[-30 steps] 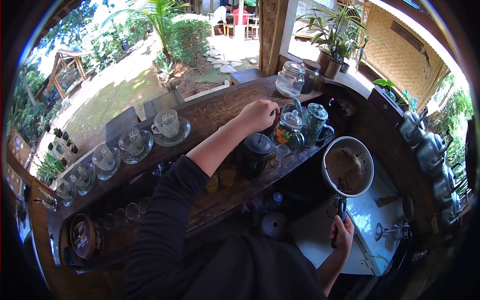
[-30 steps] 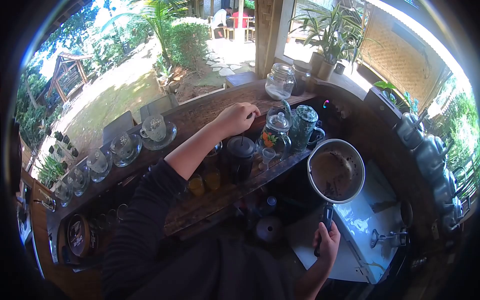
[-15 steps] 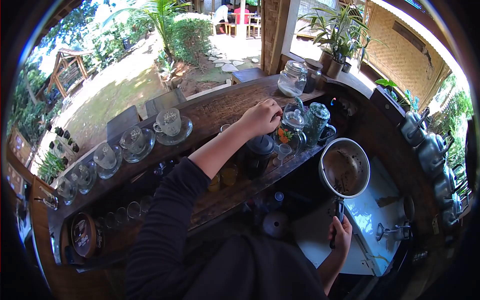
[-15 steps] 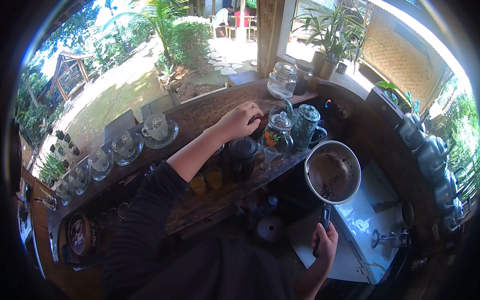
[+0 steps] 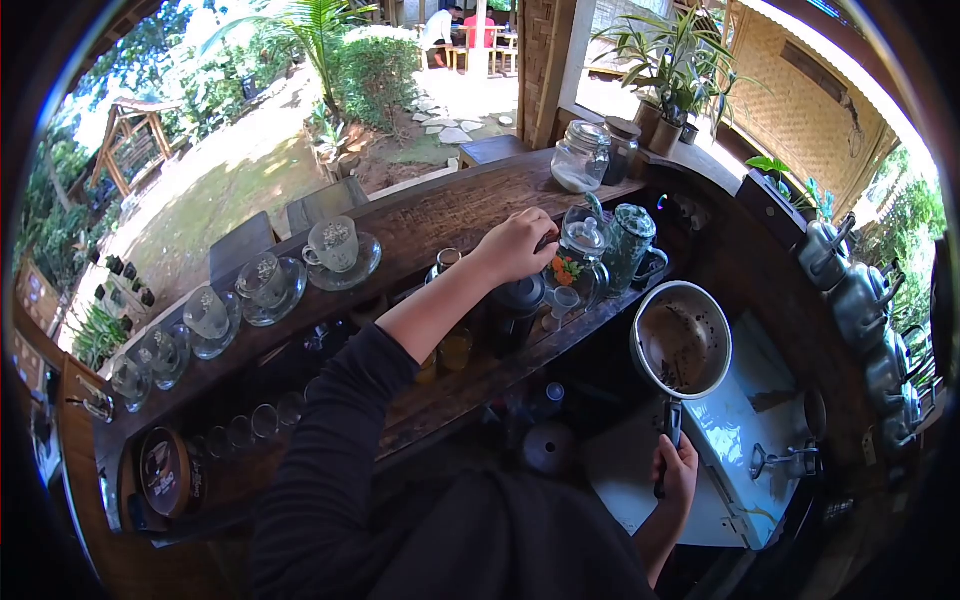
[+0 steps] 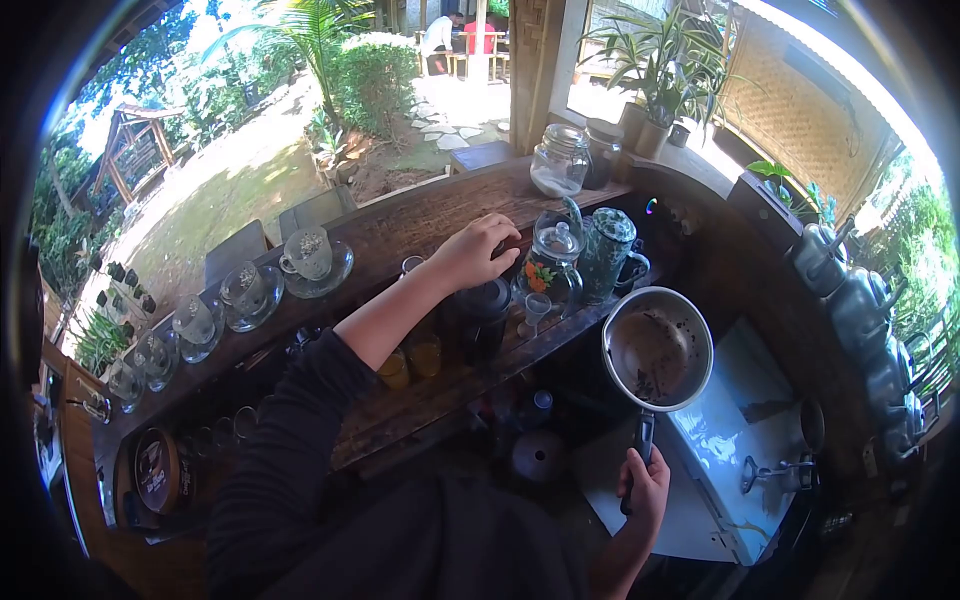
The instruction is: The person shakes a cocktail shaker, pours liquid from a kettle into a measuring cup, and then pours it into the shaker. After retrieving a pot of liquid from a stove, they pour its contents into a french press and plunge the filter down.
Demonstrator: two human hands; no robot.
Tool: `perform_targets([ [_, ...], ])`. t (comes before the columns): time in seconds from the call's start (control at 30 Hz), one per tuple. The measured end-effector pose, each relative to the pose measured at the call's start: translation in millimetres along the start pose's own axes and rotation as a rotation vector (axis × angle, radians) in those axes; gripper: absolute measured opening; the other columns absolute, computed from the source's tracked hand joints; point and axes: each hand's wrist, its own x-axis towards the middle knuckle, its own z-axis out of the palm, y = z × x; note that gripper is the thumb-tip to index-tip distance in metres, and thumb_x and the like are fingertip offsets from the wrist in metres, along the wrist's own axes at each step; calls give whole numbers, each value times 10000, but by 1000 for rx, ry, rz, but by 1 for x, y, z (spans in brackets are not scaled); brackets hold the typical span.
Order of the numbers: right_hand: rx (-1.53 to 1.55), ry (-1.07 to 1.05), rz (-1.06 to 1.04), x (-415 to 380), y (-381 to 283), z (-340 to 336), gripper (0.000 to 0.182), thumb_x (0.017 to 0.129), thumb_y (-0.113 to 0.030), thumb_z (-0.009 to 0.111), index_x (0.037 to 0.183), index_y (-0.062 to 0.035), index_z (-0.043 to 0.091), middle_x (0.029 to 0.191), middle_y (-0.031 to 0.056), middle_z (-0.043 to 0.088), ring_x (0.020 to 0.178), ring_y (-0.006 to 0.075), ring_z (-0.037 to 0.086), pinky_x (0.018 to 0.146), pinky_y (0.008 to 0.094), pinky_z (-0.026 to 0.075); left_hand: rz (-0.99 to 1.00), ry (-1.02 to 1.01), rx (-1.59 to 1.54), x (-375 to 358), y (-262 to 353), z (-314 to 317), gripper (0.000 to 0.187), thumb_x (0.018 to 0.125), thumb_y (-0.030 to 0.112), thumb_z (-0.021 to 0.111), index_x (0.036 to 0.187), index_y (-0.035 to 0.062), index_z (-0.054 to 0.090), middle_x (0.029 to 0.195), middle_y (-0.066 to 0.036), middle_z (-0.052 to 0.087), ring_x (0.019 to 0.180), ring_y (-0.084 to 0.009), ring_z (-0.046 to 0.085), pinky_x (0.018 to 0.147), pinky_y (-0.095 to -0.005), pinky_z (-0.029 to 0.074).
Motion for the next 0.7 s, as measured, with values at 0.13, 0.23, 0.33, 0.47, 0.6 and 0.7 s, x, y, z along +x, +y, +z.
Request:
perform_targets([
  [0.13, -12, 14, 10, 0, 0, 1, 130, 873, -166, 571, 891, -55, 506, 540, 2, 478, 367, 72, 421, 338, 188, 323, -24, -13, -12, -4, -5, 5, 266, 798, 244, 595, 959, 33, 593, 1005, -129, 570, 956, -300, 575, 808, -379, 487],
  [0.23, -3, 8, 21, -1, -2, 3, 140, 868, -149, 580, 827, -67, 474, 547, 8, 496, 375, 73, 443, 350, 186, 330, -34, -19, 4, -6, -8, 7, 293, 798, 269, 597, 978, 37, 597, 1005, -133, 575, 961, -301, 576, 813, -386, 485],
  [0.33, -18, 2, 20, 0, 1, 3, 131, 869, -164, 580, 888, -55, 508, 542, 1, 480, 371, 69, 423, 341, 188, 322, -51, -39, 4, -9, -9, 8, 319, 795, 293, 601, 993, 42, 596, 1012, -136, 573, 964, -307, 574, 816, -393, 483],
  [0.47, -28, -11, 27, 3, 8, 0, 131, 867, -161, 582, 889, -55, 510, 543, -1, 481, 373, 68, 424, 343, 187, 323, -61, -39, 22, -15, -7, 11, 332, 793, 306, 605, 997, 44, 594, 1020, -143, 569, 967, -314, 572, 820, -401, 480],
  [0.6, -23, -25, 43, 4, 9, 1, 134, 866, -160, 582, 903, -51, 513, 549, -1, 484, 377, 67, 425, 343, 187, 323, -93, -66, 14, -18, -5, 11, 341, 791, 303, 609, 1013, 45, 585, 1029, -149, 564, 978, -321, 566, 826, -407, 476],
  [0.7, -18, -33, 48, 5, 9, 4, 141, 865, -160, 582, 918, -47, 517, 553, -2, 484, 379, 66, 426, 343, 187, 323, -99, -73, 16, -20, -6, 12, 349, 785, 300, 613, 1020, 44, 580, 1030, -148, 563, 985, -321, 563, 828, -407, 475],
])
